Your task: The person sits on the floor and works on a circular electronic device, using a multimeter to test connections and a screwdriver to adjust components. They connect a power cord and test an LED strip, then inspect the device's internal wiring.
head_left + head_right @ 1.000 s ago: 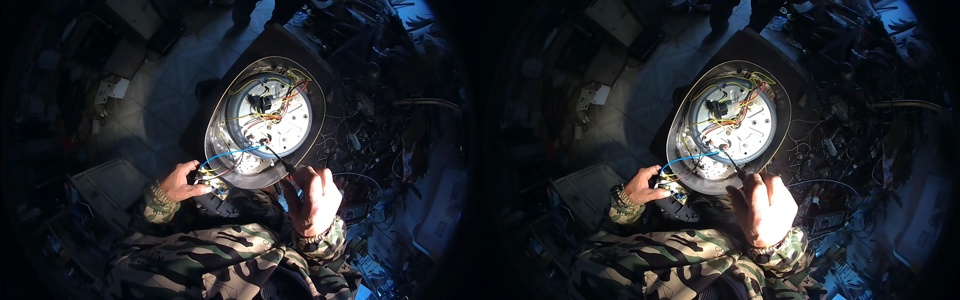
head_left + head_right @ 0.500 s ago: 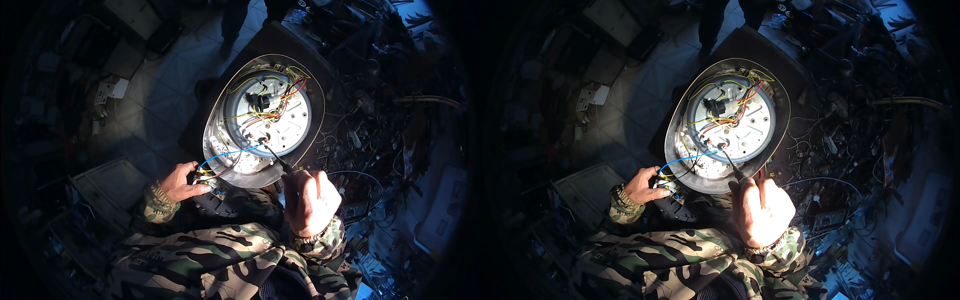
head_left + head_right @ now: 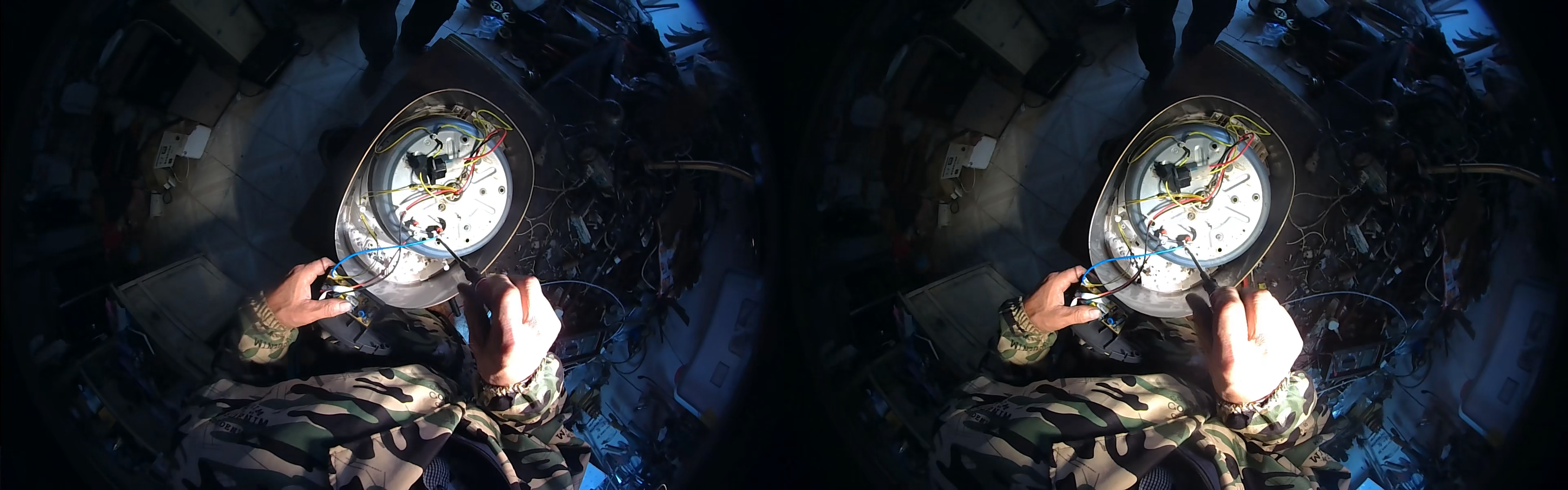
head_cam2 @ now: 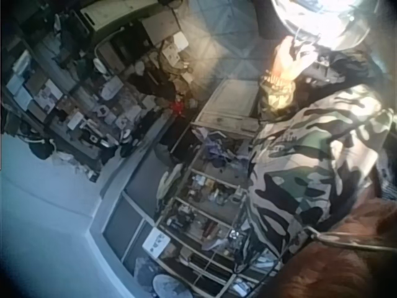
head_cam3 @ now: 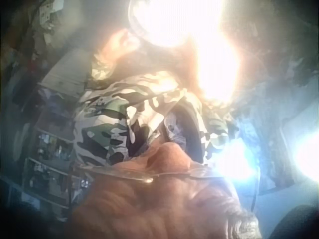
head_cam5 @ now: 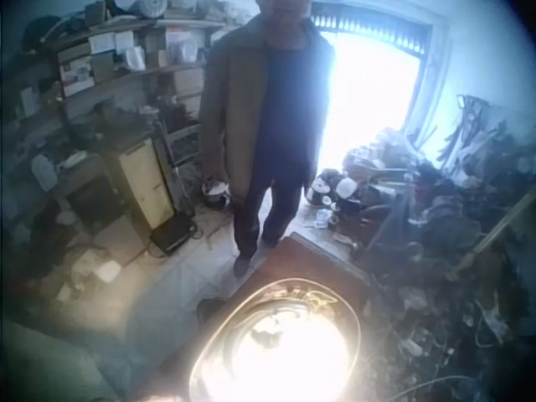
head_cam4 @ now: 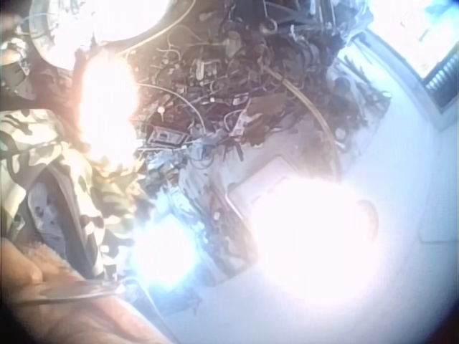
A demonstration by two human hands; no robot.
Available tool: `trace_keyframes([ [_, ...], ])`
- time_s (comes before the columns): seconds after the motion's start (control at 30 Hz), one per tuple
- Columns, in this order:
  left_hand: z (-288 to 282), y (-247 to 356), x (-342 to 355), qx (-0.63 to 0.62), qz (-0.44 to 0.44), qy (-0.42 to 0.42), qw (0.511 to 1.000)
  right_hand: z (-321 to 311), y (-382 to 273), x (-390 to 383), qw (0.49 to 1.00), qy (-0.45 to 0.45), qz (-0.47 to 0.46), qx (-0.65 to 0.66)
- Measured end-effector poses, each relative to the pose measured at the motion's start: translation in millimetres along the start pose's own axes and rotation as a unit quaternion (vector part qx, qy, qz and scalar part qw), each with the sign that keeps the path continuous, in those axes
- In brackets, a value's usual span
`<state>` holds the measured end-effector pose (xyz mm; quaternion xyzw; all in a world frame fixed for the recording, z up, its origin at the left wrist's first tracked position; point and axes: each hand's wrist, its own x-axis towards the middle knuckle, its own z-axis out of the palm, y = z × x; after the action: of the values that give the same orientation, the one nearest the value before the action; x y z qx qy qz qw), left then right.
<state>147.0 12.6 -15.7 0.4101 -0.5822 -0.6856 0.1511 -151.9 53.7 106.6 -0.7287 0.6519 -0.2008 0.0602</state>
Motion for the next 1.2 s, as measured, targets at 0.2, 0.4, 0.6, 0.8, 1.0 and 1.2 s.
trace_keyframes([
  [0.2,-2,-7,5,0.018,0.007,-0.018,1.0,-2,0,3,0.999,0.003,-0.029,0.032],
  [0.4,-5,0,9,0.027,0.022,-0.019,0.999,-5,-4,7,1.0,-0.01,-0.015,-0.004],
  [0.6,-5,1,9,0.021,-0.002,-0.026,0.999,-4,-5,5,1.0,-0.006,0.0,0.02],
  [0.8,-6,6,10,0.01,-0.013,-0.023,1.0,-13,-7,7,0.995,-0.062,0.078,0.009],
  [1.0,-4,17,12,-0.027,-0.037,-0.028,0.999,-9,1,4,0.999,-0.006,0.04,0.007],
  [1.2,-8,13,12,-0.003,-0.041,-0.037,0.998,-15,-10,8,0.996,-0.06,0.064,0.0],
])
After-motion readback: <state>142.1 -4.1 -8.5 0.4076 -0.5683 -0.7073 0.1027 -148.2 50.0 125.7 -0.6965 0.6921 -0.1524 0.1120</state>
